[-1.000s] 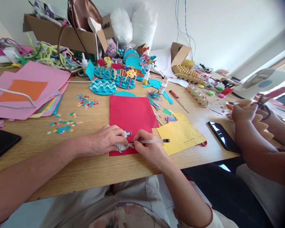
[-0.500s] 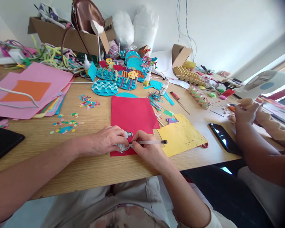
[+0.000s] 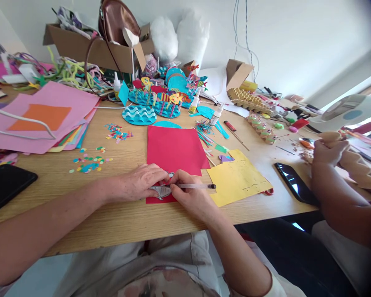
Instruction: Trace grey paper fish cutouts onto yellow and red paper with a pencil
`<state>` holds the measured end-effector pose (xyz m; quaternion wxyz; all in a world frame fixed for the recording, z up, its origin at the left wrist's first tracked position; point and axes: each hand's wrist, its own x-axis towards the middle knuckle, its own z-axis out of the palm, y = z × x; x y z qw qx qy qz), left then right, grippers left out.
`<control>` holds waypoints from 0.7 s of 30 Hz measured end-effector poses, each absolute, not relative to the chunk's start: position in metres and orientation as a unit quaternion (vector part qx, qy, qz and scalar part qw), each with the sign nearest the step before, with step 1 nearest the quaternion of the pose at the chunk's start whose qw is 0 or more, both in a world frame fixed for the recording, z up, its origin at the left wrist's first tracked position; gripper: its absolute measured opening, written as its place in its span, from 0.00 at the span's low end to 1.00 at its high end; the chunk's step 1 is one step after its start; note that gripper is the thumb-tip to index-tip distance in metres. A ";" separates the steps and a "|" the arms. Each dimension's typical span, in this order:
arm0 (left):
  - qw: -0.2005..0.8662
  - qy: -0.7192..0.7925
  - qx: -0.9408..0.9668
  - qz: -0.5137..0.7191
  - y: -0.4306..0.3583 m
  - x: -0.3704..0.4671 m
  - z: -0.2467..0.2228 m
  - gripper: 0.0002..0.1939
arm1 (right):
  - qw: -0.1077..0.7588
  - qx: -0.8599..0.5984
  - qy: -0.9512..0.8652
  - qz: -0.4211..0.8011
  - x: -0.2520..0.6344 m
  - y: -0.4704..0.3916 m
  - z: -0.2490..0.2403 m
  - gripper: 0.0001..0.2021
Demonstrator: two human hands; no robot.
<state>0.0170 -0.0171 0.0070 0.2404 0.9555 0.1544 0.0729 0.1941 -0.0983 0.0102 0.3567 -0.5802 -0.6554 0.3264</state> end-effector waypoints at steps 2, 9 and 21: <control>0.240 0.154 0.955 0.077 -0.017 0.017 0.007 0.09 | 0.357 -0.579 -0.658 0.324 0.193 -0.098 0.010 0.05; 0.236 0.158 0.956 0.071 -0.017 0.017 0.010 0.07 | 0.346 -0.584 -0.667 0.308 0.193 -0.099 0.012 0.05; 0.163 0.092 0.974 0.127 -0.016 0.016 0.000 0.02 | 0.340 -0.581 -0.671 0.311 0.194 -0.098 0.012 0.05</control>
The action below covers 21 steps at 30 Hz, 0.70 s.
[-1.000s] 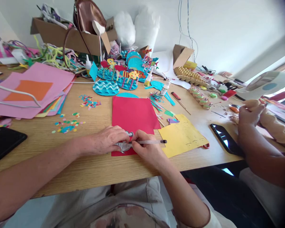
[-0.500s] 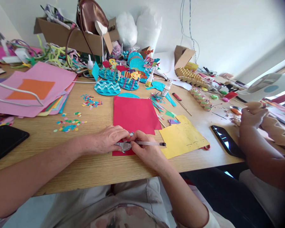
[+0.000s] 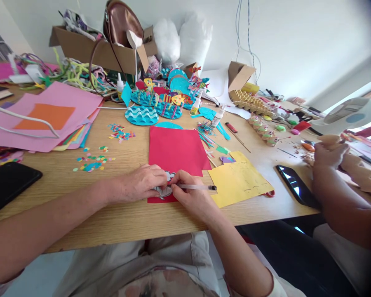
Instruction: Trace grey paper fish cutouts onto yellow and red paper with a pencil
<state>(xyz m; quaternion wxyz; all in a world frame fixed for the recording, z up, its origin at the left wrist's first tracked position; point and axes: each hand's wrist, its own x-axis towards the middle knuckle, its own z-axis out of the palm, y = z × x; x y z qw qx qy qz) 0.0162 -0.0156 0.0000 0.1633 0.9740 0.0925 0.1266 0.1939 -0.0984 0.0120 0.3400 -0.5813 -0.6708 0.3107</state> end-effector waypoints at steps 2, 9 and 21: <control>0.121 0.084 0.979 0.139 -0.019 0.016 -0.002 0.03 | 0.339 -0.581 -0.671 0.313 0.194 -0.098 0.012 0.05; 0.043 0.145 0.981 0.118 -0.040 0.015 -0.001 0.12 | 0.340 -0.582 -0.665 0.322 0.194 -0.099 0.010 0.05; 0.050 0.203 0.971 0.113 -0.067 0.011 -0.007 0.16 | 0.336 -0.594 -0.663 0.308 0.195 -0.097 0.012 0.05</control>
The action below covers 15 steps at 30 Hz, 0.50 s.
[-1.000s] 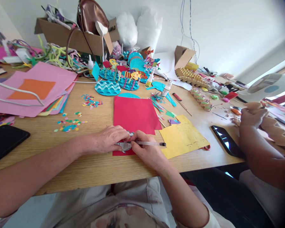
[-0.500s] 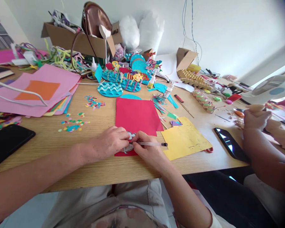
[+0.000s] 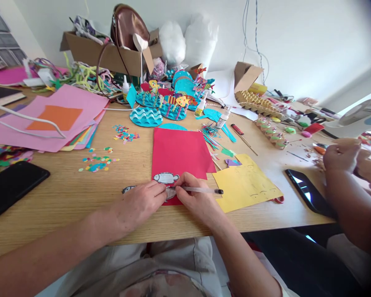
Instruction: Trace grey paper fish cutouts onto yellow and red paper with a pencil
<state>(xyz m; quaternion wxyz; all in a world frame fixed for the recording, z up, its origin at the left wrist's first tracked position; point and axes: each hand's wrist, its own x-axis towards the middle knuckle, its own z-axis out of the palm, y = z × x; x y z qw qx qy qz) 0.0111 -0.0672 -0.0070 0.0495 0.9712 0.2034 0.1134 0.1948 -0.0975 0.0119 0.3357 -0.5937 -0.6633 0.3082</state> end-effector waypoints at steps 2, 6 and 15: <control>0.050 0.204 0.970 0.120 -0.068 0.009 -0.010 0.16 | 0.337 -0.594 -0.663 0.306 0.194 -0.098 0.012 0.05; 0.043 0.192 0.972 0.131 -0.068 0.007 -0.016 0.16 | 0.337 -0.596 -0.664 0.299 0.194 -0.098 0.010 0.05; 0.041 0.186 0.969 0.159 -0.068 0.008 -0.013 0.18 | 0.348 -0.602 -0.660 0.285 0.194 -0.097 0.004 0.04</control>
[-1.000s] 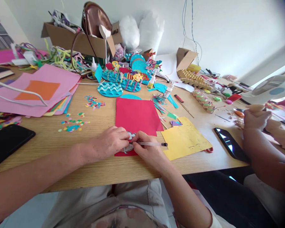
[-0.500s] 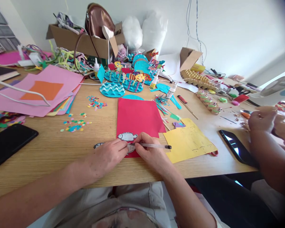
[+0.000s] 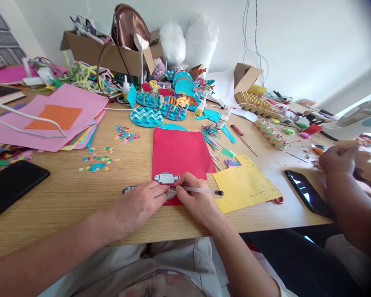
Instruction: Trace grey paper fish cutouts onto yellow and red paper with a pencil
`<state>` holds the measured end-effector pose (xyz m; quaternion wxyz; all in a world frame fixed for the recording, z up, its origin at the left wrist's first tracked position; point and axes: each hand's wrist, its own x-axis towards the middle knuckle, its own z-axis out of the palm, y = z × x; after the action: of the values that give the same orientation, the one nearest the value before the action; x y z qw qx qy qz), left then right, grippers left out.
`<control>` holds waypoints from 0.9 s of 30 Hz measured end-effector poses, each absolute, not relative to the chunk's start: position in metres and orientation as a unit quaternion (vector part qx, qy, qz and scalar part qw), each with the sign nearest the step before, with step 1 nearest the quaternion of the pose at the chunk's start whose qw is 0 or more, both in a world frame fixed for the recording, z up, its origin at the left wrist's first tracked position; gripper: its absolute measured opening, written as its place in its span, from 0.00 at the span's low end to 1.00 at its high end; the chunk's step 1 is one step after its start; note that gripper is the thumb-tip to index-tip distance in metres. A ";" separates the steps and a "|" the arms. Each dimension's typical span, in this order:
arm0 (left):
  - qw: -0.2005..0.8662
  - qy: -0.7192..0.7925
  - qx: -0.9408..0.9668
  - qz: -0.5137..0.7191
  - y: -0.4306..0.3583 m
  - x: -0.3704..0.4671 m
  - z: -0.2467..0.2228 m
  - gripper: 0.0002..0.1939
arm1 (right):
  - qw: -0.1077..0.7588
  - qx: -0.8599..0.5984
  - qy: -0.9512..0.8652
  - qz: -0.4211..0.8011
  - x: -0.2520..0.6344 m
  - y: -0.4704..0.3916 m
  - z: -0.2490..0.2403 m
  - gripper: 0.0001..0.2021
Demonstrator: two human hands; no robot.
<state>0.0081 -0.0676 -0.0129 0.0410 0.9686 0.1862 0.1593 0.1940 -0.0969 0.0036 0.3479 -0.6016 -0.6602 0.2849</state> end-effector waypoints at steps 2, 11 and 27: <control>0.045 0.184 0.968 0.164 -0.068 0.008 -0.011 0.19 | 0.349 -0.602 -0.660 0.282 0.194 -0.097 0.003 0.04; 0.068 0.197 0.966 0.153 -0.069 0.005 -0.015 0.19 | 0.341 -0.599 -0.659 0.300 0.192 -0.098 0.003 0.04; 0.083 0.248 0.955 0.142 -0.076 0.005 -0.013 0.17 | 0.323 -0.582 -0.666 0.337 0.188 -0.094 0.010 0.05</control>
<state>0.0052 -0.0755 -0.0133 0.0835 0.9546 0.2479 0.1424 0.1884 -0.0942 0.0102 0.3230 -0.5823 -0.6657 0.3367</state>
